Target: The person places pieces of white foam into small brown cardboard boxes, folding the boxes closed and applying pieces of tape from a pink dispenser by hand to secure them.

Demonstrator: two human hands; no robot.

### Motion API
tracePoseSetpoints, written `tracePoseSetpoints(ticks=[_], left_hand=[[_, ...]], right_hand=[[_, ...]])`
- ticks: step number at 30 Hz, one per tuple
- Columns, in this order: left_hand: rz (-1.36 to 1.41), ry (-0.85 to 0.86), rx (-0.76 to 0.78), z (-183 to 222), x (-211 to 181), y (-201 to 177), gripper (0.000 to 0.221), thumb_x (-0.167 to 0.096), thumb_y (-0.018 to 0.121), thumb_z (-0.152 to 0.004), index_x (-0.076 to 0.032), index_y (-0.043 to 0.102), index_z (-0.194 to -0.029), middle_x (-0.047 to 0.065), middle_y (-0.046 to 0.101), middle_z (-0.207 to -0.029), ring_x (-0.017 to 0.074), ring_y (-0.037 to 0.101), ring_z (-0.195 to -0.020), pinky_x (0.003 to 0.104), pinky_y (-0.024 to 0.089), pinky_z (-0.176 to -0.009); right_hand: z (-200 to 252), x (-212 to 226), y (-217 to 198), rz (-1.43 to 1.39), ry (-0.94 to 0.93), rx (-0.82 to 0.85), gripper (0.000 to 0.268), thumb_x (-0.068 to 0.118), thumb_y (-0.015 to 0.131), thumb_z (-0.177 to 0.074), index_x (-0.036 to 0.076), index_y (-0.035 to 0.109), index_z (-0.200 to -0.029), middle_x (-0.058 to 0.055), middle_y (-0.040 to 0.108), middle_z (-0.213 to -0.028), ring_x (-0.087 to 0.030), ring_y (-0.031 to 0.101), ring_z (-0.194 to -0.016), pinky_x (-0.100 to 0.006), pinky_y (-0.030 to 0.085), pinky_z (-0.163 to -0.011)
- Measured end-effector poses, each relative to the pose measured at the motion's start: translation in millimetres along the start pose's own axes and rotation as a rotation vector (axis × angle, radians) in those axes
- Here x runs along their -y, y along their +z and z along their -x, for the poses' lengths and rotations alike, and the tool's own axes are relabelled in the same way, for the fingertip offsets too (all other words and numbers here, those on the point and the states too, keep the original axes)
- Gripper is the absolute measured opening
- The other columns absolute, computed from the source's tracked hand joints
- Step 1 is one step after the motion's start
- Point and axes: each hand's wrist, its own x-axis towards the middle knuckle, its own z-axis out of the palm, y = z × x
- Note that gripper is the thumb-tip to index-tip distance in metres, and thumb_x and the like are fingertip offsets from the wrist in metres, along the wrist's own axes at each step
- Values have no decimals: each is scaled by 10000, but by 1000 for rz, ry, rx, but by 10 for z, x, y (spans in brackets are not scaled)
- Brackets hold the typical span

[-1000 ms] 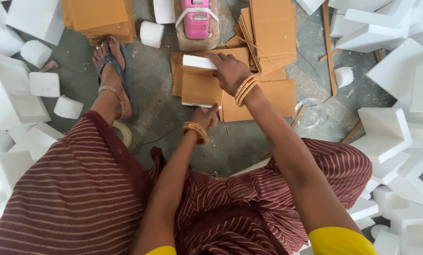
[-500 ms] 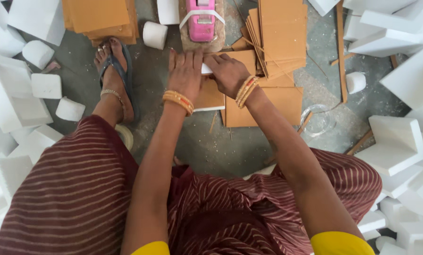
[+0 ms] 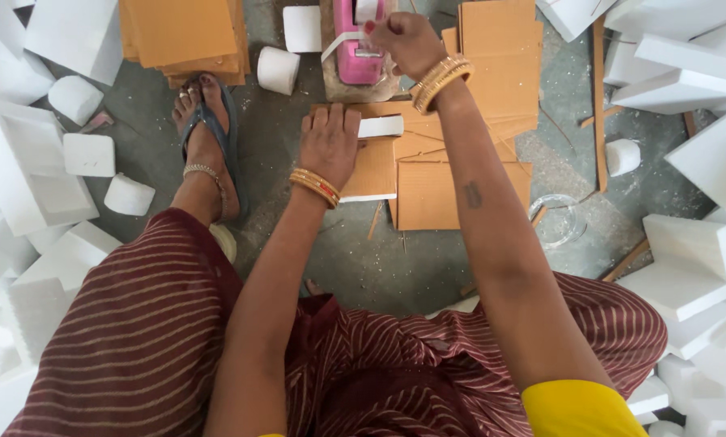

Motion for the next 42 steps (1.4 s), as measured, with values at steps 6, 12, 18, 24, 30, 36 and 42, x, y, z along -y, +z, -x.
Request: tracePoseSetpoints(ticks=[6, 12, 18, 24, 30, 36, 42], left_hand=[[-16, 16, 5, -15, 69, 70, 290, -206, 689, -859, -90, 596, -1108, 120, 640, -1094, 321, 604, -1027, 476, 473, -894], [-40, 11, 84, -65, 127, 118, 247, -162, 634, -906, -79, 585, -1133, 131, 640, -1087, 318, 609, -1042, 474, 475, -874], [-36, 9, 70, -193, 138, 59, 392, -160, 714, -801, -68, 563, -1151, 142, 628, -1171, 327, 598, -1077, 483, 473, -866], [-59, 15, 162, -202, 126, -27, 492, -108, 769, -754, -73, 549, -1193, 131, 611, -1198, 310, 591, -1104, 465, 480, -889], [-77, 25, 58, -128, 155, 179, 415, -132, 773, -837, -89, 538, -1176, 112, 608, -1195, 294, 592, -1116, 455, 476, -888], [-89, 24, 97, -123, 111, 97, 543, -174, 807, -739, -82, 552, -1209, 101, 627, -1198, 283, 595, -1095, 449, 474, -890], [32, -135, 79, -189, -147, -129, 690, -383, 905, -654, -51, 560, -1150, 141, 635, -1123, 339, 586, -1038, 515, 452, -822]], right_hand=[[769, -181, 271, -357, -359, 55, 122, 109, 713, -1056, 29, 655, -985, 10, 614, -841, -73, 566, -738, -246, 474, -663], [1660, -747, 862, -483, -10, -73, 131, 48, 700, -976, -2, 591, -1028, -38, 664, -837, -109, 640, -724, -260, 547, -660], [1260, -1232, 976, -533, -2, -162, 156, 24, 727, -938, -17, 625, -1048, -77, 725, -948, -118, 686, -812, -259, 573, -725], [1121, -1198, 1092, -296, 79, -447, 335, 189, 867, -870, -56, 649, -937, -127, 762, -861, -145, 720, -746, -295, 603, -689], [1058, -1067, 830, 213, 58, -528, 731, 405, 1019, -644, -21, 573, -1038, -102, 671, -752, -198, 625, -653, -340, 554, -625], [1001, -1098, 738, 281, -73, -440, 829, 404, 1002, -621, 32, 544, -1203, -89, 670, -795, -248, 663, -714, -383, 550, -669], [980, -1260, 736, 361, -86, -424, 674, 298, 953, -725, 61, 560, -1220, -124, 684, -866, -315, 671, -791, -423, 540, -708]])
